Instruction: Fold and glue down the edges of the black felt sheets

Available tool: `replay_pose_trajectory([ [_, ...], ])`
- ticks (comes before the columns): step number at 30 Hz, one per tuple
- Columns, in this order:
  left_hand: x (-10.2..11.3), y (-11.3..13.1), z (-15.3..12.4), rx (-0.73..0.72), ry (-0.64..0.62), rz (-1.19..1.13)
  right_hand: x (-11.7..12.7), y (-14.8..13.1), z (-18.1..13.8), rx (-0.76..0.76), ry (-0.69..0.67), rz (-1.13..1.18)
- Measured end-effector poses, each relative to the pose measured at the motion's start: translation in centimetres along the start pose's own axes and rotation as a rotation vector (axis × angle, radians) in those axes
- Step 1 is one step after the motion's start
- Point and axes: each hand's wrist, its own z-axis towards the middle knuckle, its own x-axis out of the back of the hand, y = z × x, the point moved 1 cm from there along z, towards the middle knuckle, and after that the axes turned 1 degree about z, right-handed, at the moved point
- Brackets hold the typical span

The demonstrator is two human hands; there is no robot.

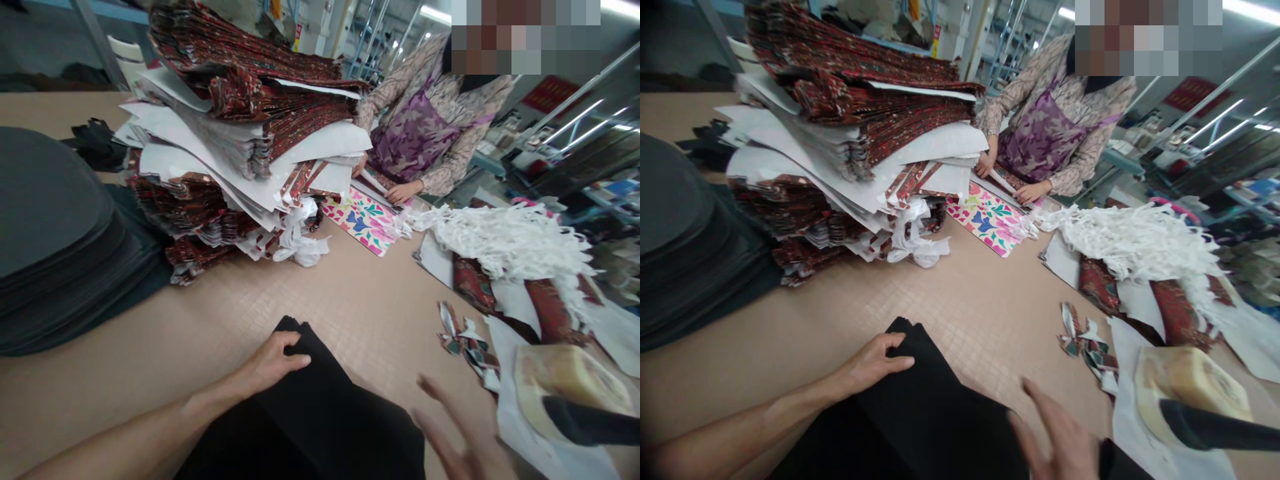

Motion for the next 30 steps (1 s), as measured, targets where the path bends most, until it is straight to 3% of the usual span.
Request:
replay_pose_trajectory([
  [4,0.1,0.2,1.1,-0.026,-0.007,-0.11,-11.2,-5.3,1.9,-0.016,-0.289,0.168],
  [7,0.5,0.6,1.8,-0.054,0.043,-0.081,-14.5,-6.9,2.7,-0.108,-0.39,0.275],
  [13,1.5,1.2,3.1,-0.059,0.117,-0.007,-15.2,-7.1,3.8,-0.12,-0.367,0.355],
  [22,3.0,0.7,4.2,0.0,-0.012,0.093,-16.4,-7.3,4.3,-0.09,-0.322,0.334],
  [26,3.4,0.9,4.3,0.022,-0.022,0.113,-16.4,-7.2,4.0,0.061,-0.331,0.278],
  [30,3.6,0.8,4.5,0.056,-0.021,0.105,-16.5,-6.6,3.5,0.33,-0.235,0.161],
])
